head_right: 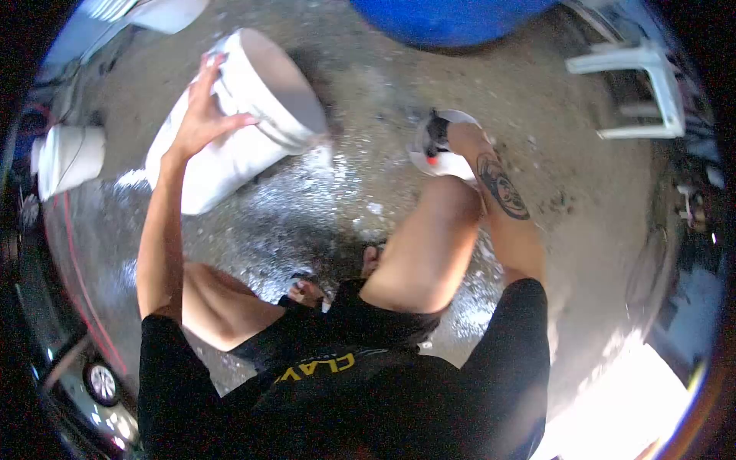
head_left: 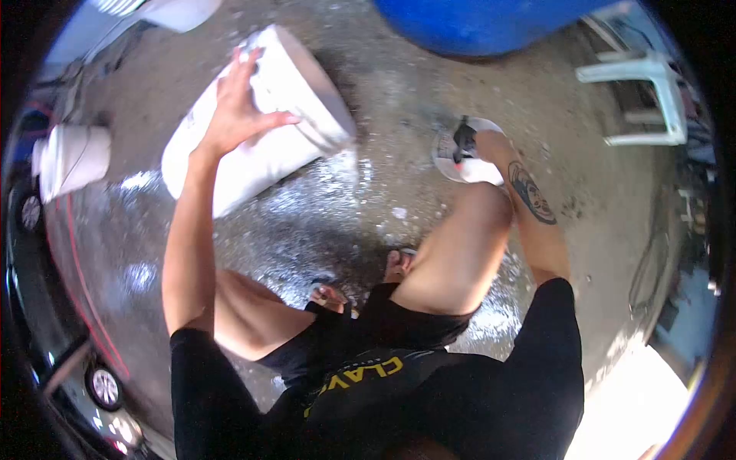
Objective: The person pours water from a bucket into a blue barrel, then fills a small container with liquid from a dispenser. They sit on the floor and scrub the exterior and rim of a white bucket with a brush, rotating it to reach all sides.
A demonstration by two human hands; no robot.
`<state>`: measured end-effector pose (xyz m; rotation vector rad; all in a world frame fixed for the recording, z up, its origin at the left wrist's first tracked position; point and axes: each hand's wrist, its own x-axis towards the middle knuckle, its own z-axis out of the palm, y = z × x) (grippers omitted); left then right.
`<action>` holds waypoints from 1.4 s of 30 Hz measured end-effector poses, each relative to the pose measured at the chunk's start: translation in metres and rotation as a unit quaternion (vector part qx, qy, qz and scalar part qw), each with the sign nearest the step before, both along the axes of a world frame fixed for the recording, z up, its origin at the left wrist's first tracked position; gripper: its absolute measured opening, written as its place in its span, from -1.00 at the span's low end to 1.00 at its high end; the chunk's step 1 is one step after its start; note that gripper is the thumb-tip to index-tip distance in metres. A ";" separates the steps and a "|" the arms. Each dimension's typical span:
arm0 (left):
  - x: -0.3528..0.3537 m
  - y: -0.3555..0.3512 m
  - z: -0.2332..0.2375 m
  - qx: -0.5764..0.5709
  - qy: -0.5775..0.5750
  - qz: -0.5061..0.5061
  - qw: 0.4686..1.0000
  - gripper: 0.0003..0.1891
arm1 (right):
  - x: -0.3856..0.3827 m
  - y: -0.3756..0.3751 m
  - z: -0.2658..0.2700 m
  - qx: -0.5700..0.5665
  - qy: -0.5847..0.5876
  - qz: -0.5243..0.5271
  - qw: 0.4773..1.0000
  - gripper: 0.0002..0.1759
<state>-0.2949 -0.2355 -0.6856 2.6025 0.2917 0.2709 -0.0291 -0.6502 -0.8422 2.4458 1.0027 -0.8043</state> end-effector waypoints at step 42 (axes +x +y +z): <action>0.011 0.008 -0.024 0.108 -0.097 0.015 0.989 -0.19 | -0.202 0.179 0.136 0.492 -0.007 -0.083 0.867 -0.45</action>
